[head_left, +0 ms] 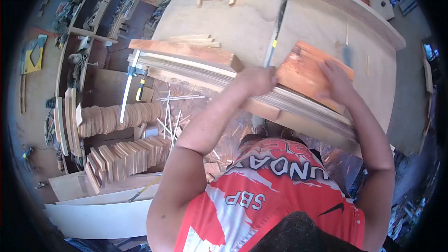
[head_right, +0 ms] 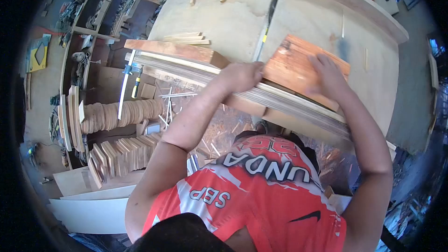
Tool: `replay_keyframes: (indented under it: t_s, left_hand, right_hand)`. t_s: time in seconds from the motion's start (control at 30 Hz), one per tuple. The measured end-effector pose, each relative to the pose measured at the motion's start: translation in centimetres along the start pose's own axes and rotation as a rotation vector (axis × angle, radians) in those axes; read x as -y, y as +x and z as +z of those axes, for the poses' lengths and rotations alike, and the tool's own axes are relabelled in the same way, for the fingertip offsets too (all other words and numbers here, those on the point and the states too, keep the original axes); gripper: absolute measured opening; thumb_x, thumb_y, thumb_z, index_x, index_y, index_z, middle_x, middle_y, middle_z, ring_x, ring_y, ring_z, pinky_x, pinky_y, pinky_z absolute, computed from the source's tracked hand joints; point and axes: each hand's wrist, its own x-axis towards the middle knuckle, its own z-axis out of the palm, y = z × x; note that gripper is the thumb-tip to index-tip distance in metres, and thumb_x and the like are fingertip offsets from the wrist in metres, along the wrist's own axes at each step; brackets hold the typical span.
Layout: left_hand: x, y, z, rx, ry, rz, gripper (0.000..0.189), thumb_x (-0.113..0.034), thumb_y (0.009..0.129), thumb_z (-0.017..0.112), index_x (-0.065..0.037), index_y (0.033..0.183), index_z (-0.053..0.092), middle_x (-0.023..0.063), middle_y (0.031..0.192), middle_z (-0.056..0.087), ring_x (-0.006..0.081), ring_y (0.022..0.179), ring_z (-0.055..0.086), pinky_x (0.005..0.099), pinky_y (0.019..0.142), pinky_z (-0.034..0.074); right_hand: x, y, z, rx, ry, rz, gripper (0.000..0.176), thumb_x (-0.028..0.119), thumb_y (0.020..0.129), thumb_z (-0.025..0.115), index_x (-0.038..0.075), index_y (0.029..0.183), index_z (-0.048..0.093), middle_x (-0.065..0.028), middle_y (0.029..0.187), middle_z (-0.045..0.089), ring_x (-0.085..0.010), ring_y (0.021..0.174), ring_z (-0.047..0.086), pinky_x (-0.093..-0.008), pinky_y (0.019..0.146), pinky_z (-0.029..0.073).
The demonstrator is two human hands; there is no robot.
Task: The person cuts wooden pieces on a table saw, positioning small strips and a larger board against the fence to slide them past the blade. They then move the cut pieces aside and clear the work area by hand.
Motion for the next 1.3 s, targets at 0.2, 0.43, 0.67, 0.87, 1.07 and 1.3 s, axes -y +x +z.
replay_keyframes:
  t_s: [0.2, 0.43, 0.67, 0.87, 1.07, 1.3]
  left_hand:
    - [2.4, -5.6, -5.5, -0.643, -0.164, 0.747, 0.023, -0.011, 0.084, 0.066, -0.004, 0.106, 0.069, 0.0154, 0.101, 0.069, 0.0327, 0.095, 0.066, 0.0404, 0.086, 0.051]
    - [19.2, 5.0, -20.6, -0.12, 0.343, 0.122, 0.022, -0.021, 0.091, 0.066, -0.003, 0.103, 0.071, 0.0142, 0.097, 0.072, 0.0277, 0.089, 0.068, 0.0368, 0.081, 0.053]
    - [28.8, 10.9, -15.4, 0.418, 0.32, 0.05, 0.036, -0.02, 0.08, 0.078, -0.002, 0.107, 0.061, 0.0096, 0.097, 0.066, 0.0203, 0.09, 0.063, 0.0342, 0.079, 0.053]
    - [31.8, 12.3, -15.1, 0.592, 0.352, 0.015, 0.012, -0.014, 0.075, 0.077, -0.011, 0.082, 0.068, -0.0001, 0.072, 0.064, 0.0119, 0.071, 0.055, 0.0331, 0.067, 0.048]
    - [29.2, 11.1, -21.3, 0.133, -0.03, 0.228, 0.012, 0.003, 0.088, 0.064, -0.001, 0.098, 0.062, 0.0037, 0.093, 0.064, 0.0124, 0.092, 0.06, 0.0322, 0.082, 0.051]
    - [-0.2, -0.7, -15.4, -0.6, -0.368, 0.654, 0.022, -0.008, 0.101, 0.055, 0.003, 0.12, 0.058, 0.0165, 0.112, 0.066, 0.0212, 0.103, 0.065, 0.0357, 0.091, 0.053]
  right_hand:
    - [3.2, -3.2, -2.5, 0.104, -0.037, 0.249, 0.104, 0.024, 0.057, 0.092, 0.02, 0.149, 0.042, -0.0149, 0.162, 0.023, -0.0345, 0.15, 0.021, -0.058, 0.119, 0.021]
    - [-2.5, -4.7, 1.7, -0.215, 0.047, 0.341, 0.081, 0.014, 0.063, 0.088, 0.008, 0.136, 0.056, -0.0173, 0.153, 0.041, -0.0335, 0.143, 0.036, -0.0404, 0.118, 0.033]
    - [-4.2, -5.1, 2.3, -0.326, 0.15, 0.411, 0.073, 0.005, 0.066, 0.085, 0.005, 0.134, 0.056, -0.0174, 0.151, 0.044, -0.0321, 0.142, 0.039, -0.0393, 0.119, 0.032]
    - [-3.8, -4.9, 2.4, -0.362, 0.133, 0.391, 0.066, 0.005, 0.067, 0.084, 0.005, 0.128, 0.058, -0.0182, 0.149, 0.045, -0.0321, 0.142, 0.039, -0.0404, 0.119, 0.031]
    - [-3.3, -4.7, 1.9, -0.333, 0.102, 0.374, 0.061, 0.021, 0.074, 0.083, 0.008, 0.128, 0.058, -0.0159, 0.145, 0.049, -0.0337, 0.14, 0.04, -0.0416, 0.116, 0.034]
    - [4.9, -2.5, -3.9, -0.65, 0.389, -0.012, 0.06, 0.036, 0.084, 0.075, 0.011, 0.134, 0.055, -0.0116, 0.144, 0.048, -0.0314, 0.133, 0.045, -0.0412, 0.11, 0.038]
